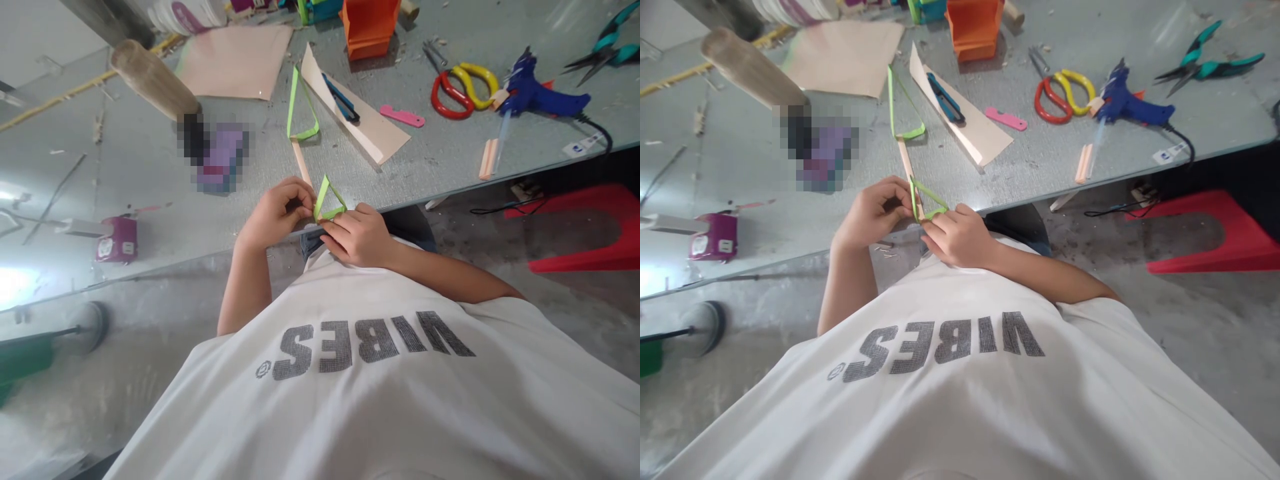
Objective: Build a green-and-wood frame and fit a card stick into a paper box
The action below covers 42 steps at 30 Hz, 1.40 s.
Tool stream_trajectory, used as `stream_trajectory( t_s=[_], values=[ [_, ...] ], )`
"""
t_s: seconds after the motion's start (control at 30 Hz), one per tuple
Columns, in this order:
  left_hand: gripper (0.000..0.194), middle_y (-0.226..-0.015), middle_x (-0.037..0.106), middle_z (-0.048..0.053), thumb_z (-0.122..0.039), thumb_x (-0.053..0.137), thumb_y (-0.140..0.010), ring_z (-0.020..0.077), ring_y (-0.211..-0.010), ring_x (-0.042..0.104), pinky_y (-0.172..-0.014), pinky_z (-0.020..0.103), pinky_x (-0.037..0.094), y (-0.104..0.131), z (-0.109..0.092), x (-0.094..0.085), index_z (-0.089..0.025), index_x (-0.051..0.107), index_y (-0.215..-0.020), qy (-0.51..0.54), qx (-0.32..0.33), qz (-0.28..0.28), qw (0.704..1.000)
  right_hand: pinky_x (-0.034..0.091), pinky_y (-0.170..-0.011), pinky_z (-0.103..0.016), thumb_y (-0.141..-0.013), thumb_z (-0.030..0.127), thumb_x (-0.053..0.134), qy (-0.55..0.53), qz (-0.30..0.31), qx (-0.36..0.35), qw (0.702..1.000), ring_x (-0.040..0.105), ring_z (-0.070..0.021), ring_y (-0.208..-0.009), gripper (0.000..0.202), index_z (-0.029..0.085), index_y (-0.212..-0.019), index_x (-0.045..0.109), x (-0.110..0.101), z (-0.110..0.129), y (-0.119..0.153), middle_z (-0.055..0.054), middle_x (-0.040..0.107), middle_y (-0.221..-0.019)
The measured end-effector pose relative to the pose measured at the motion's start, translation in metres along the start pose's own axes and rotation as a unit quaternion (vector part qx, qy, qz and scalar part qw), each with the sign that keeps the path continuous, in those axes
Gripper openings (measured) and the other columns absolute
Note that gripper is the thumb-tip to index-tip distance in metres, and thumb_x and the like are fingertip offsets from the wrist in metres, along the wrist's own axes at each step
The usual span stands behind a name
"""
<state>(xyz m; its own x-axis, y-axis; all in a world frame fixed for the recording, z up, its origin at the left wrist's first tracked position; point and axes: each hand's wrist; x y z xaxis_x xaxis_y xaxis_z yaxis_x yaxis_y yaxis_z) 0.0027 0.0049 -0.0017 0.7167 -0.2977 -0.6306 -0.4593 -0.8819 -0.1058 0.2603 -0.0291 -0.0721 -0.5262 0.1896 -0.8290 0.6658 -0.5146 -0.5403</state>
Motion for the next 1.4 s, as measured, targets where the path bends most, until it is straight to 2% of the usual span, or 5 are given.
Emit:
stream_trajectory(
  t_s=[0.27,0.5,0.7,0.93,1.4],
  values=[
    [0.005,-0.088,0.081,0.004,-0.028,0.070,-0.092,0.0230,-0.080,0.074,-0.075,0.039,0.063,0.004,0.001,0.002,-0.025,0.073,-0.089,-0.018,-0.057,-0.065,0.996,0.038,-0.080,-0.044,-0.123,0.042,0.056,0.019,-0.207,0.023,0.978,0.062,-0.0224,-0.073,0.033,0.027,-0.104,0.078,0.008,-0.011,0.015,-0.002,0.074,-0.082],
    [0.025,-0.093,0.080,0.009,-0.044,0.067,-0.107,0.0310,-0.093,0.077,-0.092,0.052,0.064,-0.003,0.000,0.011,-0.027,0.072,-0.089,-0.078,0.001,-0.031,0.997,0.044,-0.084,-0.046,-0.115,0.056,0.067,0.006,-0.197,0.178,0.964,0.064,-0.0267,-0.074,0.032,0.027,-0.101,0.074,0.003,-0.016,0.011,-0.004,0.070,-0.076],
    [0.012,-0.153,0.078,0.013,-0.038,0.076,-0.108,0.0489,-0.161,0.057,-0.131,0.076,0.039,-0.037,-0.023,0.026,-0.032,0.075,-0.118,-0.211,0.071,-0.075,0.972,0.042,-0.082,-0.045,-0.109,0.041,0.071,0.010,-0.200,0.229,0.953,0.062,-0.0263,-0.072,0.027,0.028,-0.086,0.066,-0.004,-0.024,0.006,-0.004,0.067,-0.069],
    [0.025,-0.115,0.081,0.006,-0.045,0.063,-0.118,0.0410,-0.138,0.071,-0.138,0.080,0.031,-0.057,-0.049,0.024,-0.035,0.084,-0.109,-0.165,0.077,-0.036,0.983,0.044,-0.075,-0.041,-0.126,0.068,0.056,-0.043,-0.253,0.192,0.947,0.055,-0.0209,-0.068,0.058,0.027,-0.088,0.073,-0.030,-0.032,0.007,-0.001,0.059,-0.070],
    [0.028,-0.127,0.079,0.007,-0.059,0.066,-0.118,0.0441,-0.144,0.065,-0.139,0.081,0.026,-0.029,-0.078,0.034,-0.041,0.082,-0.131,-0.189,0.069,-0.039,0.979,0.050,-0.071,-0.041,-0.122,0.065,0.065,-0.190,-0.320,0.219,0.902,0.055,-0.0183,-0.068,0.049,0.026,-0.093,0.073,-0.049,-0.016,-0.003,0.000,0.058,-0.074]
  ],
)
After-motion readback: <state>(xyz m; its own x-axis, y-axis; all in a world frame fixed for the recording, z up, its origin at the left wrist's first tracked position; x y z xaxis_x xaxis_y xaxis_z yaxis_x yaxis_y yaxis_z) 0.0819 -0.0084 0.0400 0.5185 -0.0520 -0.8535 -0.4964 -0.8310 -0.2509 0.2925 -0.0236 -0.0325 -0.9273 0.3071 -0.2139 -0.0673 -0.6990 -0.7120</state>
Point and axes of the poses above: each hand's wrist, its own y-axis away from the middle knuckle, its own x-axis out of the palm, z = x × y
